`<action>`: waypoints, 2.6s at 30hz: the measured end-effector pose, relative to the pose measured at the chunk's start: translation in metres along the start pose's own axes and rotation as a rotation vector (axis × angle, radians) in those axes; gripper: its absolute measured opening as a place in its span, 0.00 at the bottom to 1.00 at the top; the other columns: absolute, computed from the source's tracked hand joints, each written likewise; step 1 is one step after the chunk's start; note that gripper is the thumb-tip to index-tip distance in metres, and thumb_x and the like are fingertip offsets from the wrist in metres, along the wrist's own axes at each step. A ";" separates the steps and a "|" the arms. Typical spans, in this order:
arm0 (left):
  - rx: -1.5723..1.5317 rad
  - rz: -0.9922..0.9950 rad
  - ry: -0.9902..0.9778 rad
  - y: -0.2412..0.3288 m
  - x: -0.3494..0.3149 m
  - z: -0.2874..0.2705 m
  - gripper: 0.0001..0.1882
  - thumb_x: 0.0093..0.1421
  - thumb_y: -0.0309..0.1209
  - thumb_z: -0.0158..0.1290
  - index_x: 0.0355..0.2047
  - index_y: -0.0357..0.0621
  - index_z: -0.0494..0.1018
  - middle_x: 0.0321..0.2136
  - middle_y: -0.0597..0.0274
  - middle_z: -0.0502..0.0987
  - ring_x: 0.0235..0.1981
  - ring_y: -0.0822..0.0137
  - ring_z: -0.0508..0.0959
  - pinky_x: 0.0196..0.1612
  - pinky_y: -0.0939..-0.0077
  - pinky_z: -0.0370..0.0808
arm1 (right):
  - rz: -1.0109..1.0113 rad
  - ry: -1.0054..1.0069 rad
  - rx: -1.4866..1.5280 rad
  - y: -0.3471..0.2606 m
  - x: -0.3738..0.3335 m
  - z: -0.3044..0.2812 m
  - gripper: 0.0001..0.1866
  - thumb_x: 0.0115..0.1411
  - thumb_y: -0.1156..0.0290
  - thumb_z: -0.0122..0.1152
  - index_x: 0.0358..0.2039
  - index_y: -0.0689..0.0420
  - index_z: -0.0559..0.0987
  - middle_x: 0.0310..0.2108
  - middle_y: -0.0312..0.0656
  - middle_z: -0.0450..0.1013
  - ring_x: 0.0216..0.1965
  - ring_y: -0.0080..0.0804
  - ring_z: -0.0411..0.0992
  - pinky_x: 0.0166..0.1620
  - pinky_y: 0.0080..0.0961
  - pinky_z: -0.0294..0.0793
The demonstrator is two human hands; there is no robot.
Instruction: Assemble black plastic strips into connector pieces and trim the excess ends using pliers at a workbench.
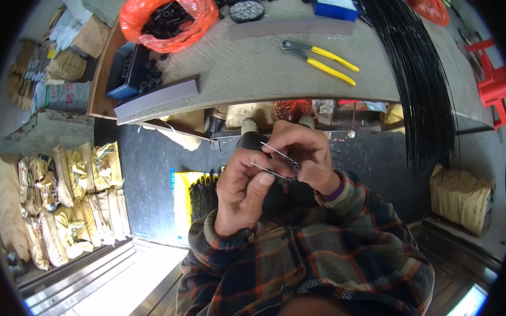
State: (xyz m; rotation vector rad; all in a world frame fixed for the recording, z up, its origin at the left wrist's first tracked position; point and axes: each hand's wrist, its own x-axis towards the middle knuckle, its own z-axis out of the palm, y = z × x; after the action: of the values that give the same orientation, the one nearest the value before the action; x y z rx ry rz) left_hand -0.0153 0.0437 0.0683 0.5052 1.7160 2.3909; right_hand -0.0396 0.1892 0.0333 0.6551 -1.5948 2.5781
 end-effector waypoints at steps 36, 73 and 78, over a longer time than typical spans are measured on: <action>-0.423 0.157 0.363 -0.015 0.011 -0.046 0.14 0.50 0.18 0.52 0.39 0.39 0.69 0.29 0.67 0.69 0.30 0.79 0.66 0.36 0.86 0.64 | 0.312 -0.462 -0.323 -0.022 0.151 0.040 0.07 0.53 0.79 0.57 0.33 0.65 0.73 0.34 0.41 0.72 0.36 0.24 0.72 0.38 0.17 0.72; -0.497 0.182 0.196 -0.044 0.030 0.025 0.20 0.49 0.15 0.53 0.44 0.37 0.67 0.36 0.63 0.73 0.37 0.76 0.71 0.40 0.83 0.68 | -0.471 -0.118 -0.981 -0.046 0.046 -0.028 0.09 0.43 0.72 0.58 0.27 0.51 0.71 0.35 0.36 0.76 0.49 0.36 0.64 0.60 0.45 0.35; -0.502 0.135 0.185 -0.046 0.030 0.023 0.18 0.50 0.15 0.54 0.43 0.37 0.69 0.35 0.63 0.73 0.36 0.76 0.71 0.42 0.82 0.68 | -0.522 -0.067 -1.089 -0.043 0.046 -0.029 0.09 0.42 0.71 0.59 0.27 0.52 0.71 0.35 0.39 0.75 0.48 0.37 0.64 0.59 0.46 0.35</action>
State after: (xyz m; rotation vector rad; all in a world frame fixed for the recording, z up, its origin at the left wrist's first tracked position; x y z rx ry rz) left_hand -0.0387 0.0888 0.0367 0.3383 1.0889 2.9033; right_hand -0.0803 0.2260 0.0757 0.8332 -2.1034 1.0785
